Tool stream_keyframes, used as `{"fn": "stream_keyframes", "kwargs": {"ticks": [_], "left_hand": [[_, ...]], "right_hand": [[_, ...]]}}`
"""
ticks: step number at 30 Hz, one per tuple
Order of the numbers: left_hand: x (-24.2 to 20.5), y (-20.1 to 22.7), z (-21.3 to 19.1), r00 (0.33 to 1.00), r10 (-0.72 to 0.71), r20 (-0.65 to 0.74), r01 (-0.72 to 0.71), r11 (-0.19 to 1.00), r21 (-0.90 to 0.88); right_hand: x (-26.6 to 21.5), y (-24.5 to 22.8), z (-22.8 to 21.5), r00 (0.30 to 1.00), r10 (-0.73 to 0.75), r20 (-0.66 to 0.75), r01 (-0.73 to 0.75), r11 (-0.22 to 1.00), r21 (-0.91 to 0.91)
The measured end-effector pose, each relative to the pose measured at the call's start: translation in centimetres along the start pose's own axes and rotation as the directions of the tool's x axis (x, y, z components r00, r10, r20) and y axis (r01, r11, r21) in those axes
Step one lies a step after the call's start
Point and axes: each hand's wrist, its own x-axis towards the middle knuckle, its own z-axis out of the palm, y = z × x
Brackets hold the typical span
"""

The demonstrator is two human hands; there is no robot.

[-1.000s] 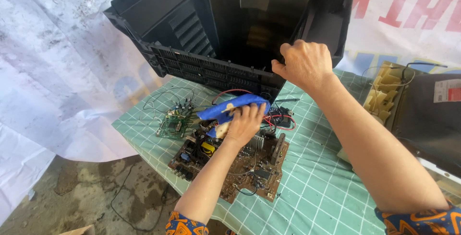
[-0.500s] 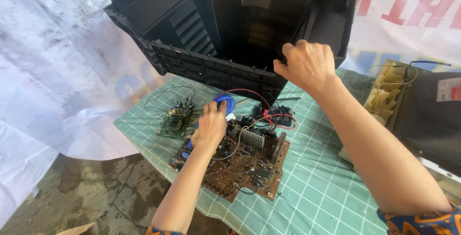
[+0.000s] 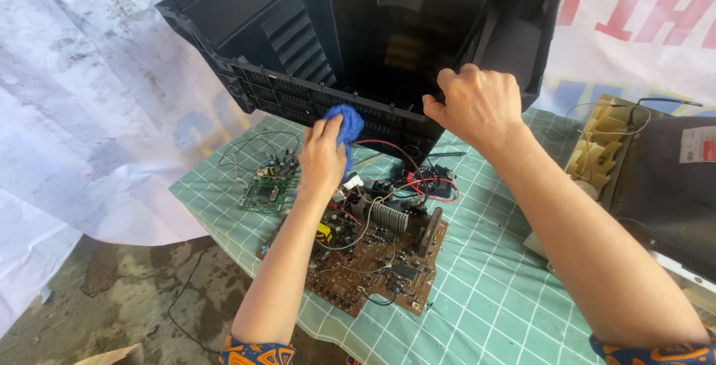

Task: Cleaning the internal and external components of a disassembled CRT television using a cloth.

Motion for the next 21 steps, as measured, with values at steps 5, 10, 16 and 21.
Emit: {"fn": "stream_keyframes", "kwargs": {"ticks": [5, 10, 16, 21], "left_hand": [[-1.9, 2.1, -2.1, 0.936, 0.123, 0.329, -0.133, 0.991, 0.006], [-3.2, 3.3, -0.6, 0.834, 0.551, 0.019, -0.543, 0.814, 0.208], [-2.6, 1.5, 4.0, 0.695, 0.719, -0.011, -0.632, 0.618, 0.468], [-2.5, 1.7, 2.2, 0.777, 0.625, 0.077, -0.584, 0.67, 0.458]], "right_hand": [[-0.3, 0.3, 0.6, 1.0, 0.0, 0.021, 0.0, 1.0, -0.003], [0.3, -0.7, -0.1, 1.0, 0.014, 0.021, -0.013, 1.0, -0.018], [0.5, -0.9, -0.2, 1.0, -0.026, -0.011, 0.026, 0.999, -0.02], [-0.5, -0.6, -0.5, 1.0, -0.024, 0.005, 0.024, 0.999, -0.044]]}}
